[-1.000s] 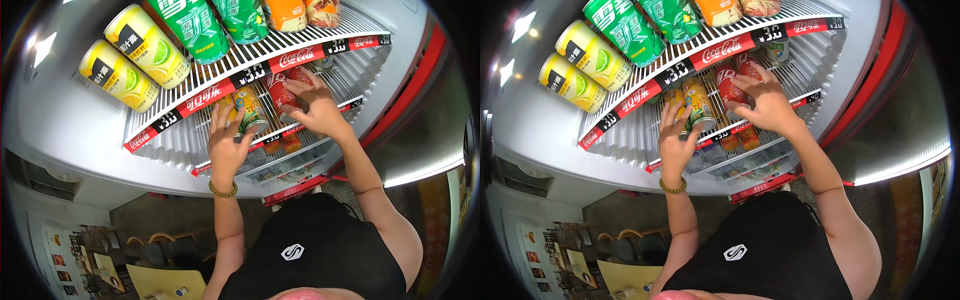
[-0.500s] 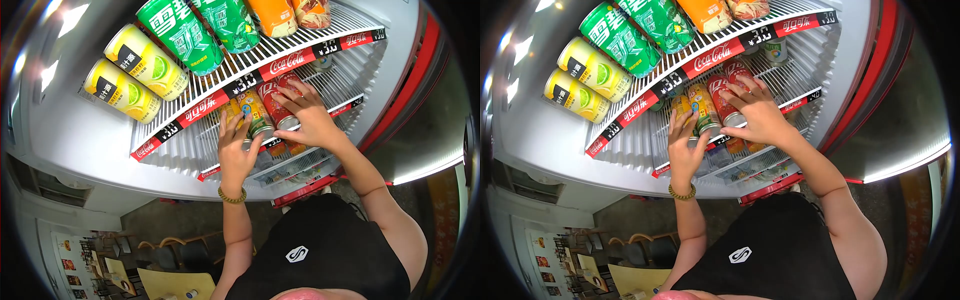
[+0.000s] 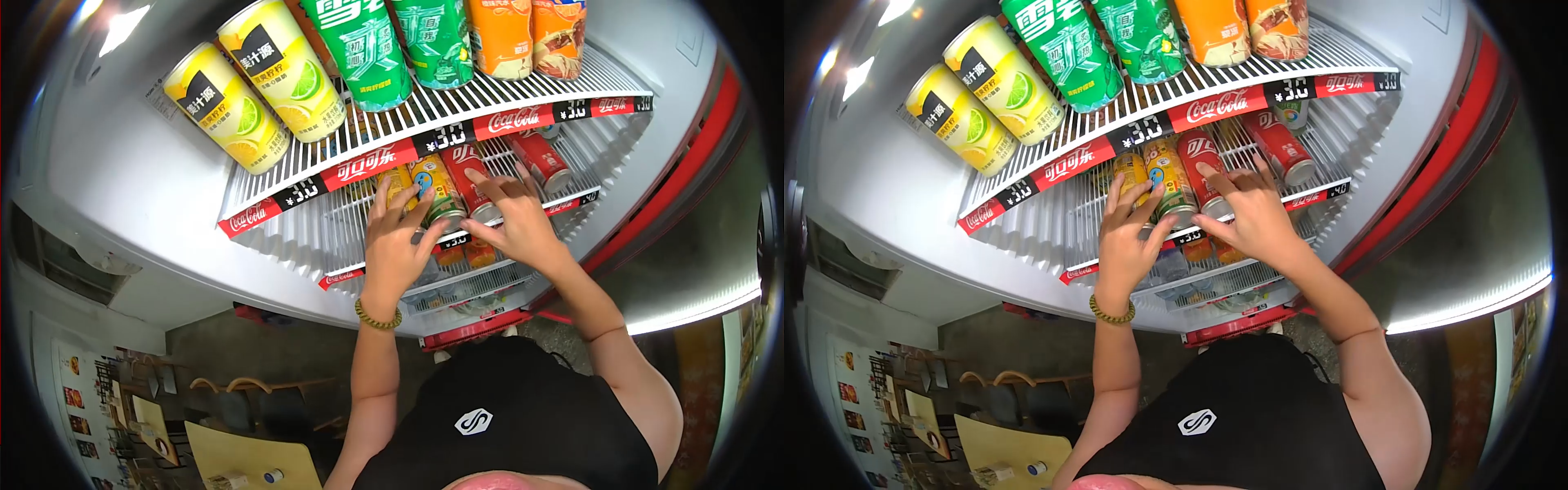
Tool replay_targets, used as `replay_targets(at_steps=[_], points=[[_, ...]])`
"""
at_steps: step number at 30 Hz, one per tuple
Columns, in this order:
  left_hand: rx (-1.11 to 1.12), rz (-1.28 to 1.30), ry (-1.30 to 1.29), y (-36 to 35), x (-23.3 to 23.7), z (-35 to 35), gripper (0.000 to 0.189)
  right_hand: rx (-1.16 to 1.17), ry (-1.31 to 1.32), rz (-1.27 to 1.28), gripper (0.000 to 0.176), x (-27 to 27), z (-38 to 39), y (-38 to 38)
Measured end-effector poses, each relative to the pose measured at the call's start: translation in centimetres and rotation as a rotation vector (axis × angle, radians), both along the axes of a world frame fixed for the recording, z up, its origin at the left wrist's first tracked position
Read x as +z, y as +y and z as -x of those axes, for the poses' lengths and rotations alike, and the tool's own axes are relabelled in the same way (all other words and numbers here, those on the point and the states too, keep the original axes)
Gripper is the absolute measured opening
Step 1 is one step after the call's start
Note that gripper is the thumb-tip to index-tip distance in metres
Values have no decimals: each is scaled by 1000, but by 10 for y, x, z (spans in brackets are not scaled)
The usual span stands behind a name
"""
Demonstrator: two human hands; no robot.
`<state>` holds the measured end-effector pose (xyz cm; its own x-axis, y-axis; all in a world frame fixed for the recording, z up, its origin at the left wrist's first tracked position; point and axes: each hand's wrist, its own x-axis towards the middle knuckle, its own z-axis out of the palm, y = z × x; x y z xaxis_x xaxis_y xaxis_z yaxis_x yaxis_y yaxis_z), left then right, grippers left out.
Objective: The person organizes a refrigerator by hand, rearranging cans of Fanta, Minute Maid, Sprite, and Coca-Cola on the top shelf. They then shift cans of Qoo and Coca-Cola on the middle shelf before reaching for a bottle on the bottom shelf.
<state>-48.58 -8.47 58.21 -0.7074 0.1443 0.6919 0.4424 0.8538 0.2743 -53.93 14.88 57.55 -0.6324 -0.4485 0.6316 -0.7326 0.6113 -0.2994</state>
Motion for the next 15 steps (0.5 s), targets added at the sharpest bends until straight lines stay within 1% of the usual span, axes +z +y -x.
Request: replay_targets(at_steps=[2, 4, 5, 7, 8, 10, 11, 12, 14, 15], points=[[-14, -5, 18, 0, -1, 0, 42, -1, 49, 0, 77, 0, -2, 1], [-23, -36, 12, -2, -1, -1, 41, -36, -19, 79, 71, 4, -2, 2], [-36, -51, 7, -2, 0, -1, 41, -34, -17, 71, 71, 9, -2, 1], [-37, -55, 2, -2, 2, -3, 38, -61, -389, 401, 64, 22, -4, -4], [-37, -54, -4, -2, 2, -4, 36, -63, -389, 400, 64, 26, -6, -8], [-51, -53, -8, -2, 3, -5, 38, -13, -461, 631, 59, 30, -8, -18], [-63, -50, -11, -2, 2, -4, 40, -18, -264, 562, 60, 18, -5, -24], [-65, -50, -13, -3, 1, -3, 40, -21, -265, 562, 60, 14, -3, -30], [-96, -123, -63, -5, -3, -1, 53, 84, 57, 512, 61, 11, -2, -42], [-97, -121, -66, -4, -3, -1, 53, 108, 84, 454, 63, 13, -4, -43]])
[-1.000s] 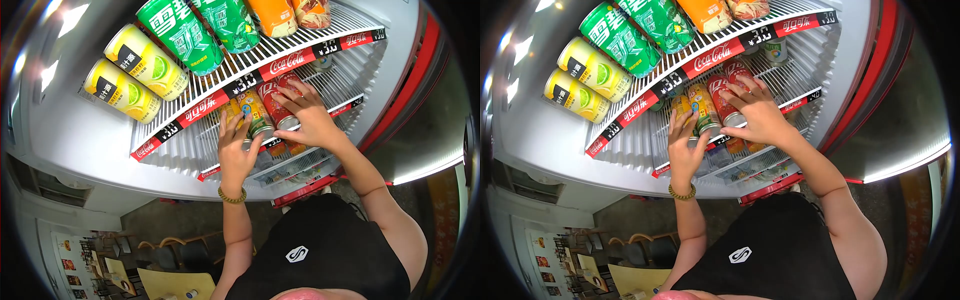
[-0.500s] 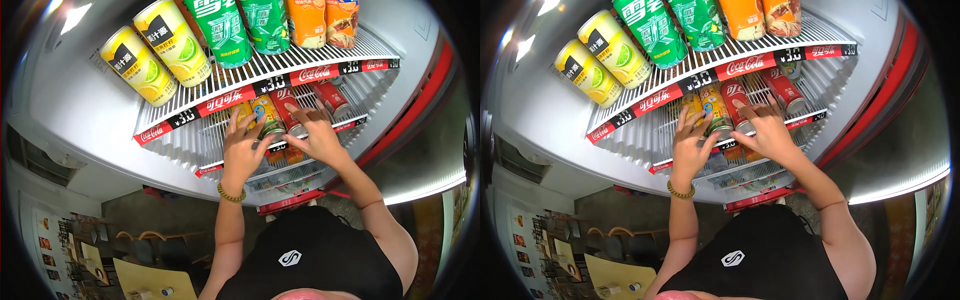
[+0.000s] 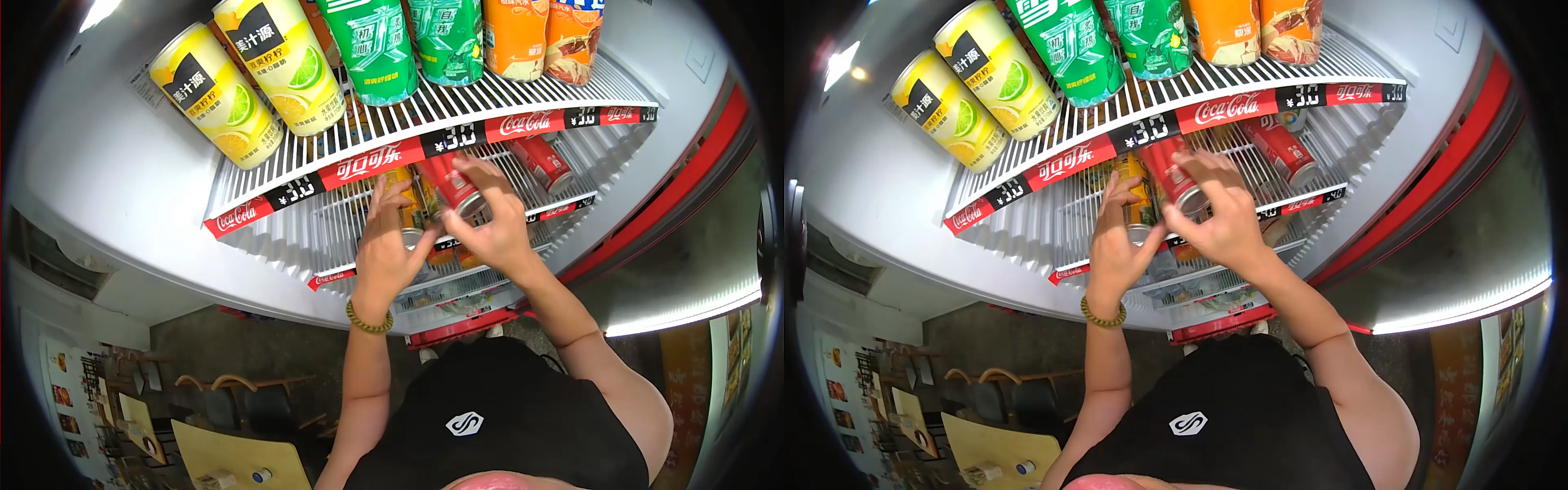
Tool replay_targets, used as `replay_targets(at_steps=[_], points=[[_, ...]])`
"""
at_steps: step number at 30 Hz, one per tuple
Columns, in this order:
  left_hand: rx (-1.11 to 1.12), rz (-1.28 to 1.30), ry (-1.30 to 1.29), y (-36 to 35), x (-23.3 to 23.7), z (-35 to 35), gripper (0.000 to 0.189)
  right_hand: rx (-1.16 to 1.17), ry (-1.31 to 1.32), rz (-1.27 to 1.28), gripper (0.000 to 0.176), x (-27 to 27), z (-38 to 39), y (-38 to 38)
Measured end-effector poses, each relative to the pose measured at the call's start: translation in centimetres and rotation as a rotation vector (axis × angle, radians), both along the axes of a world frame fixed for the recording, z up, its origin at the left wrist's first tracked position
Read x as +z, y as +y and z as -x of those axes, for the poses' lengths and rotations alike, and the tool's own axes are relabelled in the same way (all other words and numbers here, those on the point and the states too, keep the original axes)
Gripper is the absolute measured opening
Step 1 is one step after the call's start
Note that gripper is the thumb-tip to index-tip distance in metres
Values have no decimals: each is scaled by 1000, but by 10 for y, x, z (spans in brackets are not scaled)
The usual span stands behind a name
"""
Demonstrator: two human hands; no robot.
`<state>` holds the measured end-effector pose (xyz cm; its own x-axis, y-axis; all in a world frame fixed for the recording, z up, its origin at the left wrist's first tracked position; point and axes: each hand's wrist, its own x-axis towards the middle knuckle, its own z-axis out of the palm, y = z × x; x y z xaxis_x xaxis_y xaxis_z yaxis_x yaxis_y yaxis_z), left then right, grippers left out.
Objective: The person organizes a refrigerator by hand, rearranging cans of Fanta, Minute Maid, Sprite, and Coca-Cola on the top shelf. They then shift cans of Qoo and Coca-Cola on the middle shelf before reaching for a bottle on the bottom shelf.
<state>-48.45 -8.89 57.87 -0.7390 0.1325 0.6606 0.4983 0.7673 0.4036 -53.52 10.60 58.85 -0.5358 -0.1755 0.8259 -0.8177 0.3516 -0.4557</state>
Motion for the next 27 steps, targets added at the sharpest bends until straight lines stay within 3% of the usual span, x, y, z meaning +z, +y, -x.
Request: replay_targets(at_steps=[2, 6, 11, 18, 27], points=[[73, 19, 0, 4, -1, -2, 83, 20, 21, -32, 64, 6, -4, -10], [132, -120, 4, 11, 4, -8, 105, 15, 41, -171, 68, 4, -6, -25], [104, 3, -19, 5, 7, -7, 90, -56, 97, -253, 67, -13, -1, -27], [191, 109, 50, 7, 5, -9, 71, -146, 130, -342, 45, -14, -3, -16], [204, 119, 37, 5, 9, -4, 62, -67, 82, -326, 54, -15, -2, -7]])
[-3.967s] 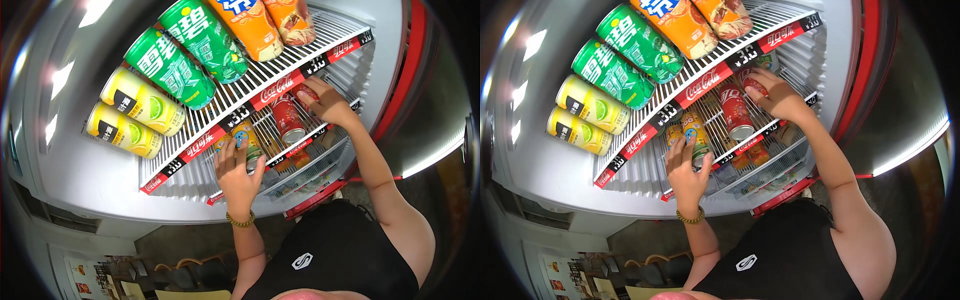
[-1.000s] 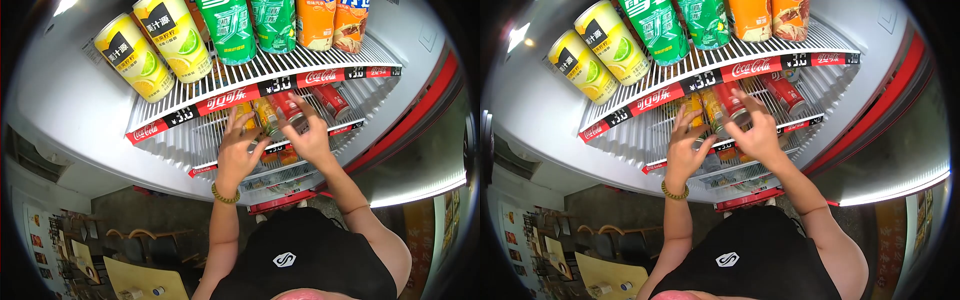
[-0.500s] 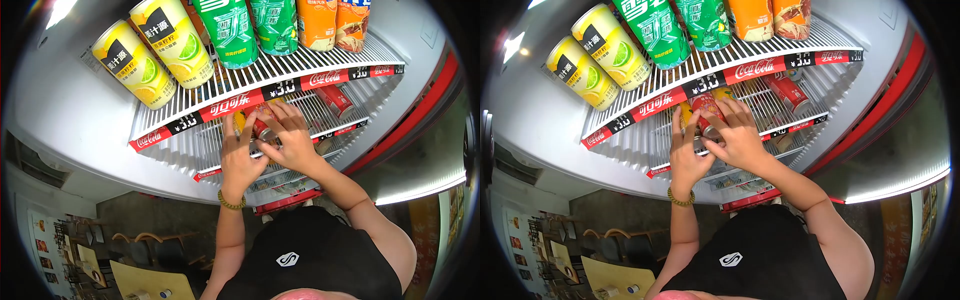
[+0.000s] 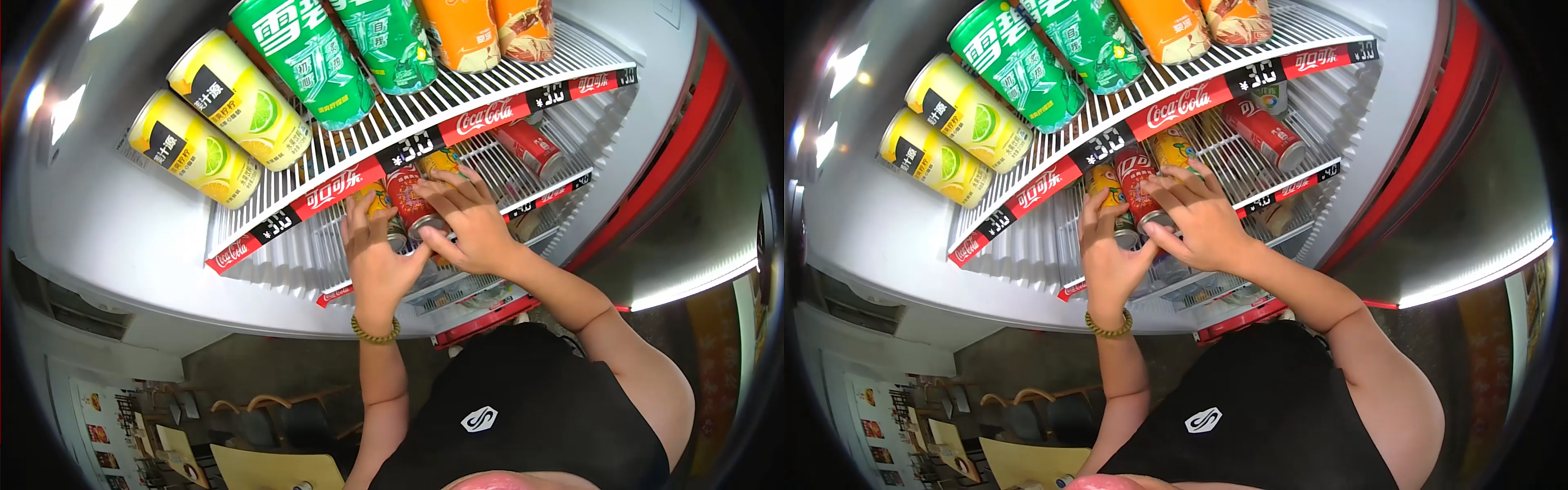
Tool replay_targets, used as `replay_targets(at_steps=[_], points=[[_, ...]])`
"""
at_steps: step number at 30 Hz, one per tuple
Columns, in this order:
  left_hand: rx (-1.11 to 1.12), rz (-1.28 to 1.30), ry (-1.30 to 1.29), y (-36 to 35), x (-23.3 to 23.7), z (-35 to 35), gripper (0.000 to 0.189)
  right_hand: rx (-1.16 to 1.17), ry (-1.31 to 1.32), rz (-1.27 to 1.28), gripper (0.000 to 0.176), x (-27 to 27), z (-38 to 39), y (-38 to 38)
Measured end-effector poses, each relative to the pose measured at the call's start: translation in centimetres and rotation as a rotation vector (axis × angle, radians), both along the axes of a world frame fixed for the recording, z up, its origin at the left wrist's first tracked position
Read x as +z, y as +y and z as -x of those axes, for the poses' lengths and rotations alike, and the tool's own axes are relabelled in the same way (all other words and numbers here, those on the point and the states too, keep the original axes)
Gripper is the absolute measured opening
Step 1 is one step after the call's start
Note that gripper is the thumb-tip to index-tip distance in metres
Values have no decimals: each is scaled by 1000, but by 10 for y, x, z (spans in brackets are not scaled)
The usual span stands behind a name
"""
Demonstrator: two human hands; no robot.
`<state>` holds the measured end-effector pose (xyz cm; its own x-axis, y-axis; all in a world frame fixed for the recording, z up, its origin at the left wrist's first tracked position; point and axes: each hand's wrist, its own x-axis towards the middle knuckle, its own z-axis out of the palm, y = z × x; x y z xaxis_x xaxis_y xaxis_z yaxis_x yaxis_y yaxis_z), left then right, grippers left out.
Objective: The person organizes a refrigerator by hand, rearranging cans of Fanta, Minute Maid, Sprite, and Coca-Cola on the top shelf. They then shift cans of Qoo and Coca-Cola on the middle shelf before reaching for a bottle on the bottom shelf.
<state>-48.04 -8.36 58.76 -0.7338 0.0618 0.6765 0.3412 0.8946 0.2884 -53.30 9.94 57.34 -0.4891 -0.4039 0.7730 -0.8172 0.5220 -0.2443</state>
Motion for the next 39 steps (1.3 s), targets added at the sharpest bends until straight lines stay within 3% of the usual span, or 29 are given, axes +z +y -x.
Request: replay_targets(at_steps=[4, 8, 10, 11, 13, 15, 18, 19, 21, 24, 28, 31, 32, 35, 39], points=[[100, 176, -4, 13, 11, 12, 68, 14, -1, 29, 53, -2, 1, 2], [62, 200, -106, 24, 18, 23, 74, 59, -79, 118, 46, -5, 2, 8], [101, 377, -46, 25, 18, 25, 79, 193, -187, 277, 46, -3, 4, 18], [111, 371, -58, 26, 19, 24, 77, 283, -365, 414, 43, 3, 3, 28], [125, 357, -67, 29, 19, 26, 76, -71, 30, 228, 28, 14, 12, 63], [139, 339, -72, 32, 18, 27, 74, -255, 82, 294, 31, 10, 33, 95], [181, 331, -62, 36, 14, 27, 69, -402, -68, 228, 38, 6, 49, 124], [197, 315, -68, 39, 13, 28, 67, -405, -69, 233, 38, 2, 50, 126], [211, 309, -75, 44, 12, 30, 65, -392, -322, 190, 49, 0, 45, 125], [164, 288, -46, 53, 11, 34, 64, -395, -226, 111, 61, -5, 48, 128], [21, 169, -102, 62, 12, 36, 56, -350, -312, 94, 65, -1, 44, 132], [-40, -160, -131, 59, 8, 36, 52, -371, -281, 98, 66, -4, 46, 131], [-42, -154, -131, 58, 9, 35, 52, -378, -291, 94, 66, -4, 46, 131], [-52, -138, 178, 51, 17, 29, 56, -382, -277, 97, 64, -9, 49, 131], [135, 2, 264, 14, 34, 16, 54, -378, -241, 117, 62, -9, 49, 130]])
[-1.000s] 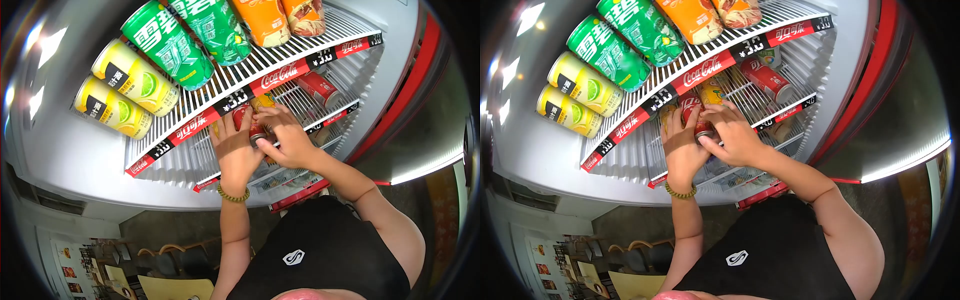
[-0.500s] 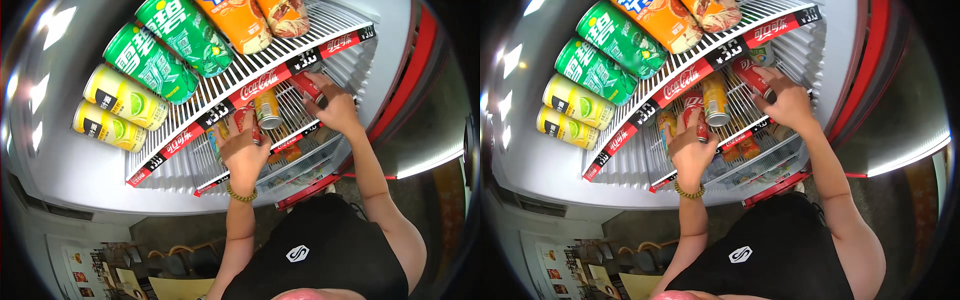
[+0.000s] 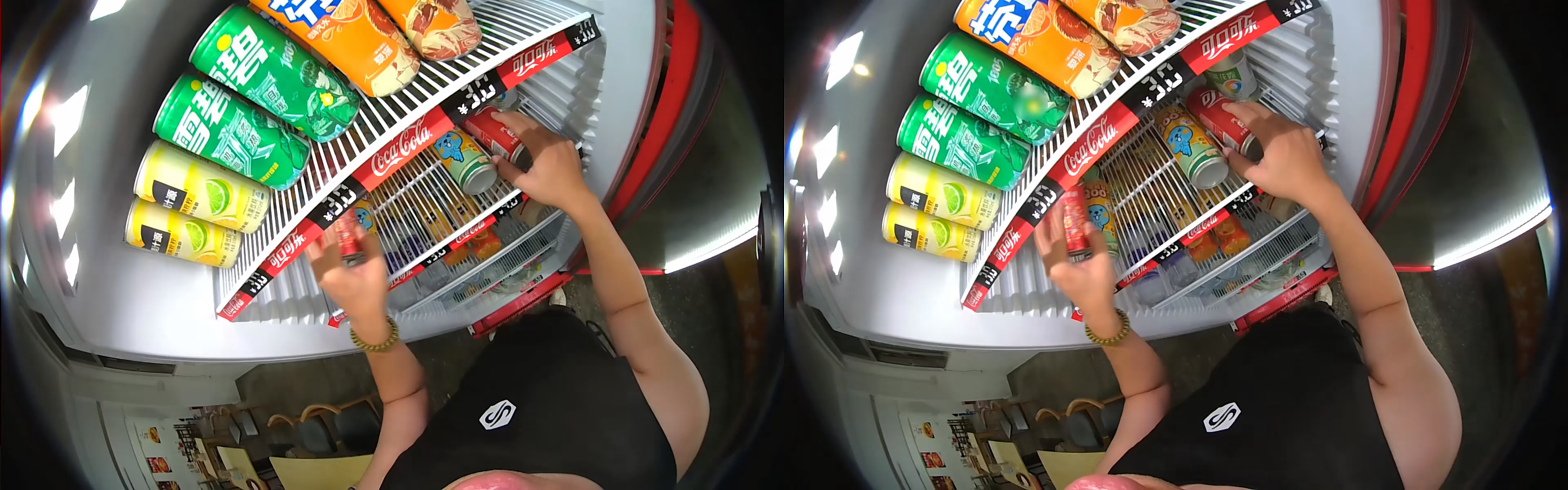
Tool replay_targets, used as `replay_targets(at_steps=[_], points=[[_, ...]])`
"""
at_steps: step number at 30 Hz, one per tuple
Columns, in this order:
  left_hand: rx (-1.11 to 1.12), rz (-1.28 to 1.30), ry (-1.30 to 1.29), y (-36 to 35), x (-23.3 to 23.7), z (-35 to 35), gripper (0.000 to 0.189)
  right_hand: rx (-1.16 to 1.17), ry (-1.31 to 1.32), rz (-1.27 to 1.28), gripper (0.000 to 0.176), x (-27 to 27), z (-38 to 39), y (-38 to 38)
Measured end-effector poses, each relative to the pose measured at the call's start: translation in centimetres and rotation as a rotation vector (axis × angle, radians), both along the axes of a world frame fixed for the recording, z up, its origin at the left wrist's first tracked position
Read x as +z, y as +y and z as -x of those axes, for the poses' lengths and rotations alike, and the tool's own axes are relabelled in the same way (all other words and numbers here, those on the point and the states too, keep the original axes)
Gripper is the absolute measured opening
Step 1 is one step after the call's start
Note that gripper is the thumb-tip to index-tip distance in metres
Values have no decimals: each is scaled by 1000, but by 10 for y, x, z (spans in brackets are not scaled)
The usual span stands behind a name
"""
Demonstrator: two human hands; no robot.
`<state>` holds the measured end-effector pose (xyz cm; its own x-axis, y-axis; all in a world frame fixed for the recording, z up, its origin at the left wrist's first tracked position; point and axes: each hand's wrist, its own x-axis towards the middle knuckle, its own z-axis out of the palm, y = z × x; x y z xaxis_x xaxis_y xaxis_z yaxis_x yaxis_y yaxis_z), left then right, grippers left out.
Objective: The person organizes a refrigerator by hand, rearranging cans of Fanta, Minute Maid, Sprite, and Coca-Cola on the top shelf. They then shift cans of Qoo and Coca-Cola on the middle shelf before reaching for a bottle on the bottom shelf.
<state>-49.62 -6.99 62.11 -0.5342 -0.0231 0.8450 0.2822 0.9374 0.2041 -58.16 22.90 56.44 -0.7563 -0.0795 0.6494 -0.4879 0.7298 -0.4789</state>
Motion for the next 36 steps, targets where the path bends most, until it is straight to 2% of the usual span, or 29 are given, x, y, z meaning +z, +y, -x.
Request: replay_targets(at_steps=[2, 7, 10, 15, 17, 19, 22, 24, 28, 31, 33, 34, 36], points=[[-26, -42, 53, -26, -10, -1, 47, 1, 14, -3, 62, -2, 1, 0], [-17, -196, -5, -69, -53, -2, 34, -40, 69, -2, 60, -5, 3, -3], [118, -162, -102, -50, -52, -7, 29, -56, 39, -13, 59, -5, 1, -6], [107, -131, -202, -35, -41, -16, 33, -63, -61, 31, 57, -1, -1, -8], [87, 55, -131, -39, -44, -14, 38, -51, -86, 29, 57, 5, -3, -7], [50, 20, -169, -35, -40, -19, 40, -41, -115, 30, 56, 8, -4, -9], [5, -28, -236, -34, -40, -22, 44, -16, -11, 118, 51, 11, -1, -15], [-2, -43, -272, -33, -40, -24, 45, -38, -11, 289, 45, 18, -2, -25], [42, -54, -279, -31, -40, -25, 46, -49, 133, 287, 40, 29, -9, -53], [59, -39, -263, -32, -41, -26, 47, 77, 255, 235, 40, 35, -21, -75], [63, -42, -258, -32, -43, -26, 48, 205, 225, 135, 40, 30, -26, -88], [64, -28, -248, -33, -43, -26, 48, 177, 308, 27, 41, 23, -25, -94], [68, -16, -236, -35, -45, -25, 49, 167, 325, 1, 40, 17, -24, -100]])
